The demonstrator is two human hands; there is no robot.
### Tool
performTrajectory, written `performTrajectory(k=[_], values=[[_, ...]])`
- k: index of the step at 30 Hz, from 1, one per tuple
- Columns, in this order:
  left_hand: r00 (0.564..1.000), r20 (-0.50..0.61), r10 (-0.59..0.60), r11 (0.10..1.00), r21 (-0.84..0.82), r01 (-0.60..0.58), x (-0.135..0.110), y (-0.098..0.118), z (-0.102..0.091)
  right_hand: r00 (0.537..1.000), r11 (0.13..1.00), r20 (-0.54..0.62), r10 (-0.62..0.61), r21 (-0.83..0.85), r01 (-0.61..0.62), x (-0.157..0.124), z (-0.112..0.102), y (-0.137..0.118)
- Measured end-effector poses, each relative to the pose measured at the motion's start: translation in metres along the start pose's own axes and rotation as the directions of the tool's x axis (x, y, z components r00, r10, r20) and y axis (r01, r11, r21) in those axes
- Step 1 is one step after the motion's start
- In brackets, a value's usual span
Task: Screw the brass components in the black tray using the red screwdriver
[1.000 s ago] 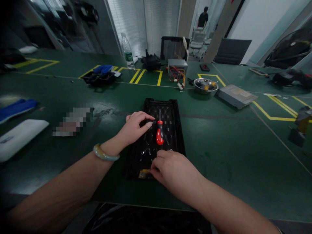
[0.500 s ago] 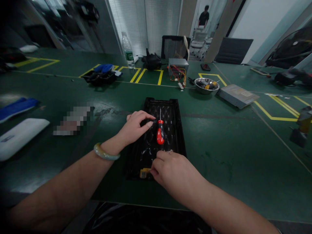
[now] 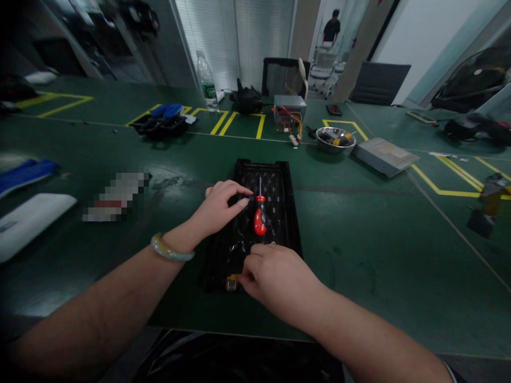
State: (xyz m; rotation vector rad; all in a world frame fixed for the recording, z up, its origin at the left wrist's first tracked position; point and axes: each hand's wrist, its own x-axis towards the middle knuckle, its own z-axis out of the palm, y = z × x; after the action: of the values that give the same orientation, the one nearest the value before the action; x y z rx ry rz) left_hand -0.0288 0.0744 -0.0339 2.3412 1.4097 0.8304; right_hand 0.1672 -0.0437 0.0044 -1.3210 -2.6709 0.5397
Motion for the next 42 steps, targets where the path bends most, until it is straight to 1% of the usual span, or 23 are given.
performTrajectory(k=[3, 5, 7, 9, 10, 12, 13, 14, 15, 17, 19, 20, 22, 25, 30, 32, 33, 34, 35, 37, 39, 40, 42], values=[[1.0, 0.005, -0.006, 1.0, 0.0, 0.006, 0.0, 0.0, 0.0, 0.998, 0.998, 0.025, 0.049, 0.048, -0.051, -0.002, -0.004, 0.001], [1.0, 0.01, -0.009, 1.0, -0.004, 0.009, 0.0, 0.0, -0.001, 0.996, 0.993, 0.053, 0.067, 0.09, -0.072, -0.005, -0.013, 0.003], [1.0, 0.012, -0.008, 1.0, -0.007, 0.008, 0.0, -0.001, -0.001, 0.996, 0.977, 0.025, 0.089, 0.191, -0.093, -0.008, -0.025, 0.009], [1.0, 0.016, -0.006, 1.0, -0.001, 0.006, -0.001, -0.002, -0.001, 0.977, 0.939, -0.115, 0.18, 0.315, -0.136, -0.009, -0.037, 0.019], [1.0, 0.02, -0.005, 1.0, 0.004, 0.005, -0.001, -0.002, -0.001, 0.943, 0.923, -0.218, 0.25, 0.348, -0.164, -0.009, -0.043, 0.026], [1.0, 0.028, -0.001, 1.0, 0.014, 0.001, -0.001, -0.003, -0.002, 0.845, 0.925, -0.408, 0.346, 0.298, -0.235, -0.007, -0.048, 0.041], [1.0, 0.031, 0.0, 1.0, 0.015, 0.0, -0.001, -0.003, -0.002, 0.809, 0.932, -0.469, 0.355, 0.24, -0.27, -0.005, -0.048, 0.048], [0.999, 0.032, -0.001, 1.0, 0.013, 0.0, -0.001, -0.003, -0.002, 0.799, 0.939, -0.493, 0.343, 0.178, -0.293, -0.002, -0.046, 0.054], [1.0, 0.031, -0.002, 1.0, 0.009, 0.002, -0.001, -0.003, -0.002, 0.814, 0.949, -0.49, 0.311, 0.114, -0.293, 0.001, -0.042, 0.059], [1.0, 0.025, -0.007, 1.0, 0.001, 0.007, -0.001, -0.003, -0.002, 0.887, 0.975, -0.419, 0.193, -0.02, -0.222, 0.009, -0.033, 0.065], [1.0, 0.014, -0.01, 1.0, -0.007, 0.01, 0.0, -0.003, -0.001, 0.951, 0.986, -0.309, 0.033, -0.148, -0.082, 0.017, -0.025, 0.066], [1.0, 0.009, -0.012, 1.0, -0.012, 0.012, 0.0, -0.004, -0.001, 0.968, 0.98, -0.248, -0.041, -0.197, -0.008, 0.021, -0.022, 0.066], [1.0, 0.001, -0.014, 1.0, -0.026, 0.014, 0.001, -0.004, 0.0, 0.979, 0.961, -0.141, -0.146, -0.255, 0.107, 0.025, -0.019, 0.064], [1.0, -0.003, -0.019, 0.999, -0.039, 0.019, 0.002, -0.004, 0.0, 0.979, 0.94, -0.082, -0.187, -0.304, 0.154, 0.028, -0.021, 0.061], [1.0, 0.003, -0.022, 0.999, -0.036, 0.022, 0.001, -0.004, -0.001, 0.975, 0.924, -0.134, -0.179, -0.364, 0.119, 0.027, -0.024, 0.061], [1.0, 0.003, -0.025, 0.999, -0.04, 0.025, 0.001, -0.005, -0.001, 0.959, 0.94, -0.232, -0.162, -0.331, 0.079, 0.025, -0.026, 0.063], [1.0, 0.003, -0.027, 0.999, -0.044, 0.027, 0.001, -0.005, -0.001, 0.937, 0.959, -0.321, -0.14, -0.281, 0.047, 0.023, -0.027, 0.064], [1.0, 0.003, -0.029, 0.998, -0.048, 0.029, 0.001, -0.005, -0.002, 0.896, 0.979, -0.433, -0.101, -0.206, 0.011, 0.021, -0.028, 0.065], [1.0, 0.004, -0.031, 0.998, -0.052, 0.031, 0.001, -0.006, -0.002, 0.83, 0.993, -0.556, -0.044, -0.112, -0.022, 0.019, -0.029, 0.066], [0.999, 0.004, -0.037, 0.998, -0.06, 0.037, 0.001, -0.005, -0.002, 0.639, 0.994, -0.763, 0.1, 0.097, -0.039, 0.015, -0.031, 0.067], [0.999, 0.006, -0.043, 0.997, -0.065, 0.043, 0.001, -0.005, -0.003, 0.452, 0.959, -0.857, 0.247, 0.282, 0.012, 0.012, -0.032, 0.067], [0.999, 0.007, -0.043, 0.997, -0.066, 0.044, 0.001, -0.005, -0.003, 0.387, 0.933, -0.869, 0.308, 0.355, 0.056, 0.011, -0.033, 0.067], [0.999, 0.011, -0.044, 0.997, -0.062, 0.044, 0.001, -0.004, -0.004, 0.299, 0.884, -0.874, 0.384, 0.441, 0.153, 0.009, -0.034, 0.065]])
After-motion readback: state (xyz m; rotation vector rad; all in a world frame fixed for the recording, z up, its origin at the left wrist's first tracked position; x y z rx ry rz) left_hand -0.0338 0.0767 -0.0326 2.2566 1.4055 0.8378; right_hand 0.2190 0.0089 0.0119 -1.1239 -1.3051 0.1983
